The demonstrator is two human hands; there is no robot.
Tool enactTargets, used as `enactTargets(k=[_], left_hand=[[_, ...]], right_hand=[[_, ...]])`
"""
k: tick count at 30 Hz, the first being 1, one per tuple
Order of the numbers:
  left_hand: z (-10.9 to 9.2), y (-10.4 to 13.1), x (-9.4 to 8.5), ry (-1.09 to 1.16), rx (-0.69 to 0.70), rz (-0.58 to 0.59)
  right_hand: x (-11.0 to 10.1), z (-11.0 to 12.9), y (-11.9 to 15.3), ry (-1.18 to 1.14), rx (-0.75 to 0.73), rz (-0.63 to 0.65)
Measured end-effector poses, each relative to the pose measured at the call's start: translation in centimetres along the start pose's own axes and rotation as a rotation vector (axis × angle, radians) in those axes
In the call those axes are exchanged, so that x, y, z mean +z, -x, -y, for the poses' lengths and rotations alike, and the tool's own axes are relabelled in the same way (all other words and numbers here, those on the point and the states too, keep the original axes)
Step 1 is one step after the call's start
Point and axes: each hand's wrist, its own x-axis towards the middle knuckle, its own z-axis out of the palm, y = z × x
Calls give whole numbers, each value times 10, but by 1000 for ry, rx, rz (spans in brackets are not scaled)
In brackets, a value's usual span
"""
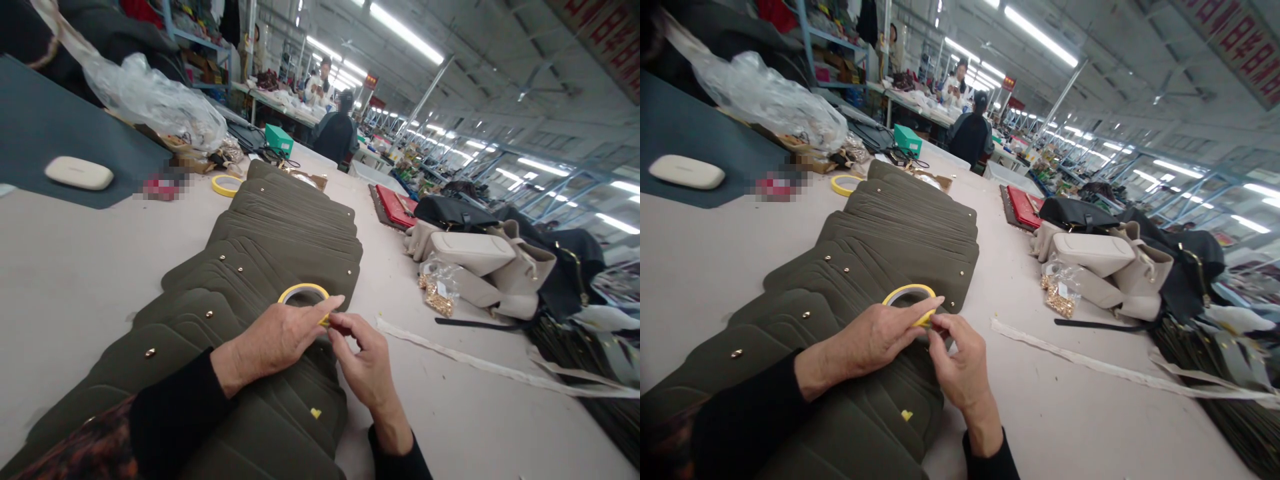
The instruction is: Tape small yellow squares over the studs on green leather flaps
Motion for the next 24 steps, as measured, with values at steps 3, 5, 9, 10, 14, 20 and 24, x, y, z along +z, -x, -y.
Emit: enactTargets(k=[3, 5, 9, 10, 14, 20, 24], left_hand=[[-1, 1, 0, -70, -29, 28], [-2, 1, 0, -111, -16, 39], [-1, 1, 2, -101, 27, 38], [-1, 1, 2, -82, 29, 34], [-1, -1, 3, -67, -1, 30], [-9, -1, 5, -223, 57, -58], [-13, 1, 12, -243, 71, -47]], right_hand=[[2, 0, -1, 87, -122, -15], [2, -2, -2, 150, -182, 0], [6, -7, -2, 285, -275, -27], [7, -7, -2, 314, -297, -59], [12, -6, 2, 355, -330, -181], [18, -8, 0, -71, 268, -225], [9, -32, -5, -471, 679, -240]])
